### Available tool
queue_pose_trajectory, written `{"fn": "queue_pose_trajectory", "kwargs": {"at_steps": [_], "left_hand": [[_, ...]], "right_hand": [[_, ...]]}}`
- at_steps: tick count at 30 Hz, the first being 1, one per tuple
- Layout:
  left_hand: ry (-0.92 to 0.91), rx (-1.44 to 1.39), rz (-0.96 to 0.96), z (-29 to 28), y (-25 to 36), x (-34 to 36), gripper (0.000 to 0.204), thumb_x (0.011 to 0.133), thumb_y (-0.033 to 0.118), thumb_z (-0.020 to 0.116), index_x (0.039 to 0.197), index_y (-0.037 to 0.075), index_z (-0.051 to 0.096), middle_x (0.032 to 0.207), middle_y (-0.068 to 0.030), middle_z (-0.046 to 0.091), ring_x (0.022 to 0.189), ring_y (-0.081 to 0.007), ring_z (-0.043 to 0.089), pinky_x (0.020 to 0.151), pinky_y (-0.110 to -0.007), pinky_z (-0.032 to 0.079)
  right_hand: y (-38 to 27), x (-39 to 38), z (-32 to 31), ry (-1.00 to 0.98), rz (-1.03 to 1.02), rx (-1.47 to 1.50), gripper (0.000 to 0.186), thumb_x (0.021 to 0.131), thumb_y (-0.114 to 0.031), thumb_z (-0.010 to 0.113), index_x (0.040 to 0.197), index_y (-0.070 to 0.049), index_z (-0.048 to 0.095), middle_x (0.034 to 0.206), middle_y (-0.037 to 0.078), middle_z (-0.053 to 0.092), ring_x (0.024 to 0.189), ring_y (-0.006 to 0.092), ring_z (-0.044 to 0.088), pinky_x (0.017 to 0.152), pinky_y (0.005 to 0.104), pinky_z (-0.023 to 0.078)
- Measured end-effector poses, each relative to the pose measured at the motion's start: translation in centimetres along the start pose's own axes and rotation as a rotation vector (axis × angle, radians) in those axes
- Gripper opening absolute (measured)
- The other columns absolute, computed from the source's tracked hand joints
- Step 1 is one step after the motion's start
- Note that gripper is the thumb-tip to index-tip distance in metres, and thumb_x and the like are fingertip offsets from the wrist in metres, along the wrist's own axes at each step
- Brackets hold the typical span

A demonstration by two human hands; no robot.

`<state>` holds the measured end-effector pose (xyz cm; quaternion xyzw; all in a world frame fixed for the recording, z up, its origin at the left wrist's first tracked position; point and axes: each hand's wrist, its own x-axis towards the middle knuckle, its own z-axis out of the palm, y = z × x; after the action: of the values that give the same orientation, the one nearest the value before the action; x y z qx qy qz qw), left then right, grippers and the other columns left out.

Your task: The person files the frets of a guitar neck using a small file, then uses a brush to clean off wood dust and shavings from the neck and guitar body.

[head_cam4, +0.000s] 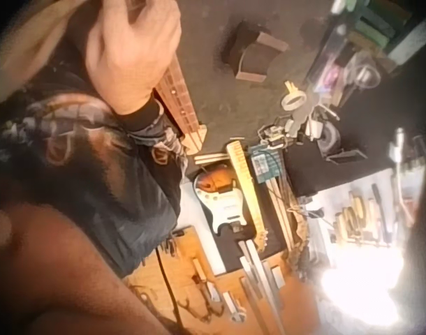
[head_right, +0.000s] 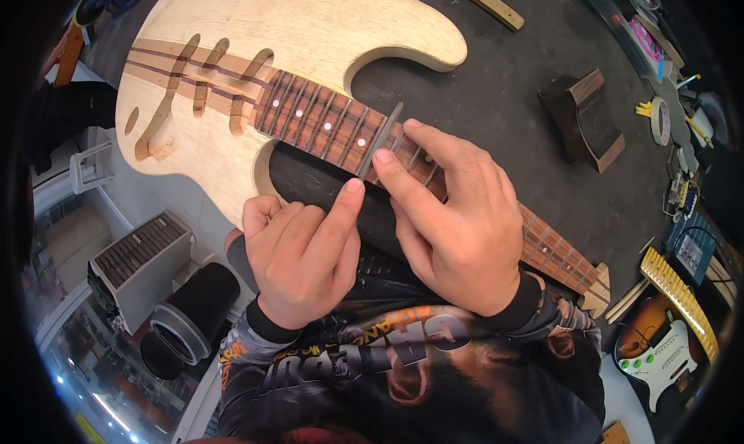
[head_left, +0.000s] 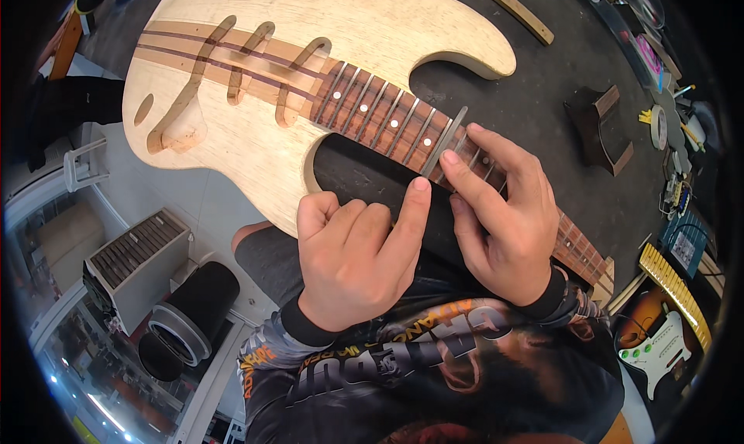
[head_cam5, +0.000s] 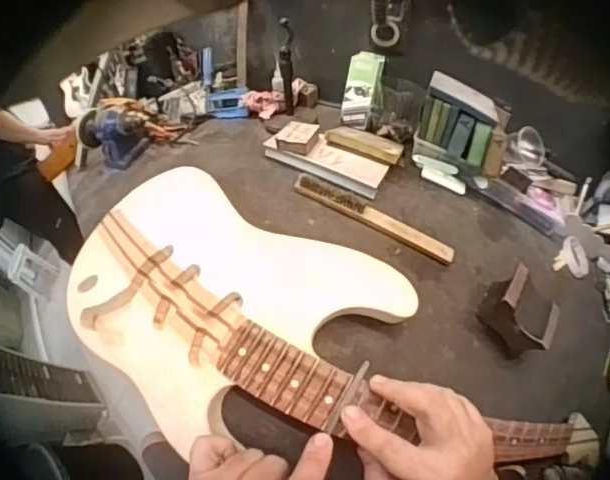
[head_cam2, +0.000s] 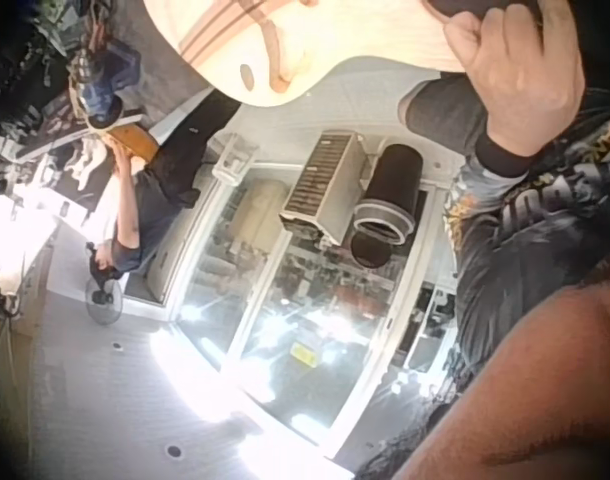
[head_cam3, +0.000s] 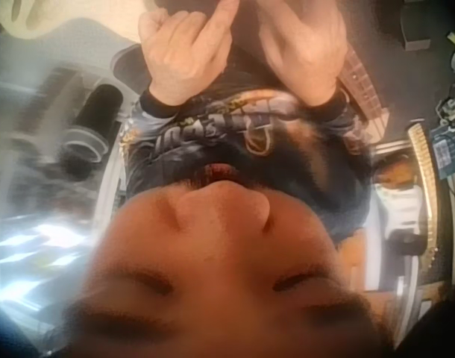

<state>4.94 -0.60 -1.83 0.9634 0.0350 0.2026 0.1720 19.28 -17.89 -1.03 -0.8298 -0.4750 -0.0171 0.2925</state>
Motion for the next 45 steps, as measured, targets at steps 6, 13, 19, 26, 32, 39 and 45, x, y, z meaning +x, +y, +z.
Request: {"fn": "queue_pose_trajectory", "kwargs": {"at_steps": [6,13,19,26,32,39,45], "left_hand": [[-0.033,-0.070,0.009,-0.4,-0.1,-0.6,0.054,0.082,-0.001,0.082,0.136,-0.001,0.081,0.073,0.0014,0.049,0.063,-0.0189,0.052,0.075,-0.041,0.033],[-0.042,-0.111,0.000,-0.1,-0.2,0.8,0.053,0.082,-0.002,0.081,0.135,-0.003,0.080,0.073,0.0010,0.050,0.063,-0.0198,0.051,0.076,-0.042,0.033],[-0.126,-0.102,-0.027,-1.4,0.1,-1.6,0.053,0.082,0.005,0.077,0.135,-0.003,0.080,0.075,0.0006,0.046,0.066,-0.0194,0.050,0.077,-0.043,0.035],[-0.042,-0.138,0.021,0.2,-0.2,0.2,0.054,0.084,0.005,0.076,0.137,-0.005,0.077,0.076,-0.0001,0.047,0.066,-0.0199,0.051,0.076,-0.045,0.034],[-0.054,-0.123,-0.022,-0.3,0.0,-0.7,0.052,0.085,0.005,0.076,0.136,-0.004,0.078,0.074,0.0007,0.046,0.065,-0.0200,0.051,0.077,-0.045,0.033],[-0.158,-0.117,-0.068,-2.4,0.5,-2.2,0.048,0.086,-0.004,0.078,0.134,-0.001,0.080,0.075,0.0011,0.054,0.063,-0.0202,0.052,0.078,-0.044,0.033],[-0.068,-0.115,-0.009,-0.3,-0.1,0.9,0.050,0.087,-0.003,0.079,0.137,0.000,0.079,0.077,0.0016,0.055,0.065,-0.0193,0.053,0.080,-0.044,0.033]], "right_hand": [[0.1,0.1,-0.1,-0.007,-0.005,0.009,0.062,0.077,-0.004,0.086,0.138,-0.018,0.083,0.145,0.016,0.072,0.118,0.0363,0.074,0.093,0.0447,0.059],[0.0,0.0,-0.1,-0.005,-0.001,0.030,0.063,0.076,-0.003,0.086,0.137,-0.019,0.084,0.145,0.017,0.072,0.118,0.0362,0.074,0.092,0.0447,0.059],[-0.2,0.3,-0.6,-0.026,0.001,0.031,0.060,0.078,0.003,0.085,0.134,-0.016,0.085,0.146,0.019,0.072,0.118,0.0366,0.075,0.094,0.0439,0.061],[0.4,0.0,-0.1,0.012,-0.011,0.036,0.063,0.076,-0.002,0.086,0.137,-0.018,0.084,0.145,0.016,0.072,0.115,0.0354,0.074,0.090,0.0437,0.059],[0.0,0.1,0.0,0.006,-0.013,0.030,0.063,0.075,-0.001,0.086,0.135,-0.019,0.085,0.145,0.016,0.072,0.115,0.0349,0.074,0.091,0.0431,0.060],[0.3,0.0,-0.1,0.006,-0.019,0.029,0.063,0.075,-0.001,0.086,0.135,-0.019,0.085,0.145,0.016,0.073,0.116,0.0346,0.074,0.092,0.0432,0.060],[0.2,0.1,0.2,0.025,-0.009,0.045,0.064,0.074,-0.001,0.086,0.135,-0.020,0.086,0.144,0.016,0.073,0.116,0.0344,0.074,0.092,0.0434,0.060]]}}
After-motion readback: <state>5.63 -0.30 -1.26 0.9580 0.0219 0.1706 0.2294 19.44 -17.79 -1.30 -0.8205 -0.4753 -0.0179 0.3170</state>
